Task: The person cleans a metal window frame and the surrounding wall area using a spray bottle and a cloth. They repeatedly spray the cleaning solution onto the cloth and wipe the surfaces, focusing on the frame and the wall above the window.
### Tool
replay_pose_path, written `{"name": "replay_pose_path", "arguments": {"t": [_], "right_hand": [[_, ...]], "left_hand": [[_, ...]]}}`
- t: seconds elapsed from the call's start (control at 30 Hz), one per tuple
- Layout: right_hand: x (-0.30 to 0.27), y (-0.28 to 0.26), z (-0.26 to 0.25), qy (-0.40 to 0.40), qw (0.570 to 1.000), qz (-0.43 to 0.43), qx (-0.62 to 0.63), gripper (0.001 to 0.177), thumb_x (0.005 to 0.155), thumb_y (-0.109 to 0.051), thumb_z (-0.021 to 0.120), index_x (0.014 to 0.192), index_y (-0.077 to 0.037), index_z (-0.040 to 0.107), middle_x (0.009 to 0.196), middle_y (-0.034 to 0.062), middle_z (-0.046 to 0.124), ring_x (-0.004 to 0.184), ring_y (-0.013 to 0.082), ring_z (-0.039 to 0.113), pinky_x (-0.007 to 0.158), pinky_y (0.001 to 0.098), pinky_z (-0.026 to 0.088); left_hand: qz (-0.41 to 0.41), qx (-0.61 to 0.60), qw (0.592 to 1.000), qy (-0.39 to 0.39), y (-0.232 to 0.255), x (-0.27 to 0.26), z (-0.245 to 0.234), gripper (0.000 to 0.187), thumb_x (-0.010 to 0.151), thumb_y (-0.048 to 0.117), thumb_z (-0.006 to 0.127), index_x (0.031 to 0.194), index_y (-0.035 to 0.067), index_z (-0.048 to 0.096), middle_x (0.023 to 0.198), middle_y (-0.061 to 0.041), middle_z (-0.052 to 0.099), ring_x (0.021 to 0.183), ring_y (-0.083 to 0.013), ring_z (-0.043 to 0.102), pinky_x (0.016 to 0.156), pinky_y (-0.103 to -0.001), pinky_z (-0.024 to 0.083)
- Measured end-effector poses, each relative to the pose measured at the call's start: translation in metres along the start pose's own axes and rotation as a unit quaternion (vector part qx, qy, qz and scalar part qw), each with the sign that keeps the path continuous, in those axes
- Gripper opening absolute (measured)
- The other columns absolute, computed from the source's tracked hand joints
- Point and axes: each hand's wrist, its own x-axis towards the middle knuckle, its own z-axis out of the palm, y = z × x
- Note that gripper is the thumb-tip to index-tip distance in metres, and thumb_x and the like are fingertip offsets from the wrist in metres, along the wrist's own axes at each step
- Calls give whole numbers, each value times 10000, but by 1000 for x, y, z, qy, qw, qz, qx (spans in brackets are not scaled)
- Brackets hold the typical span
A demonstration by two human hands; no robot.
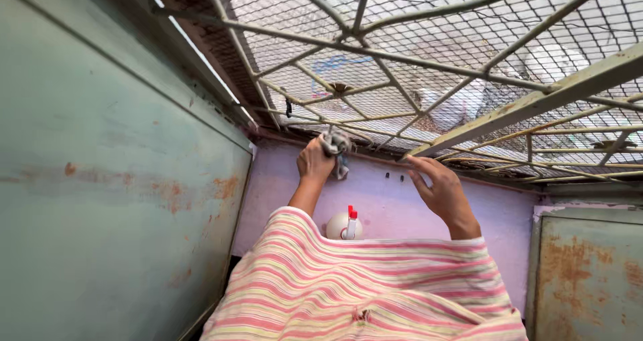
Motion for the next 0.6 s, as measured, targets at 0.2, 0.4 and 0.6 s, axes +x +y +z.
{"name": "replay_pose_path", "arguments": {"t": [0.2, 0.4, 0.6], "right_hand": [[-12, 5, -16, 5, 998, 57, -13, 356, 952, -167, 693, 1300, -95, 685, 1152, 148, 729, 1013, 321, 714, 844, 393, 557], [-22, -13, -23, 28, 999, 37, 10, 355, 954, -149, 686, 1302, -78, 682, 1156, 150, 734, 1001, 289, 727, 836, 377, 563], [-19, -33, 4, 12, 999, -7, 45, 352, 940, -133, 693, 1282, -46, 685, 1168, 164, 727, 1005, 298, 719, 861, 377, 562]], "left_hand": [[-21, 112, 989, -92, -28, 20, 27, 246, 777, 293, 766, 930, 107, 718, 966, -175, 734, 934, -370, 726, 793, -470, 590], [-3, 30, 998, -49, -13, -5, -15, 238, 681, 207, 803, 869, 103, 701, 944, -142, 731, 913, -376, 708, 765, -468, 568], [110, -173, 966, 157, 34, -47, -98, 189, 790, 75, 728, 953, 77, 632, 970, -138, 676, 908, -377, 683, 777, -444, 555]]}}
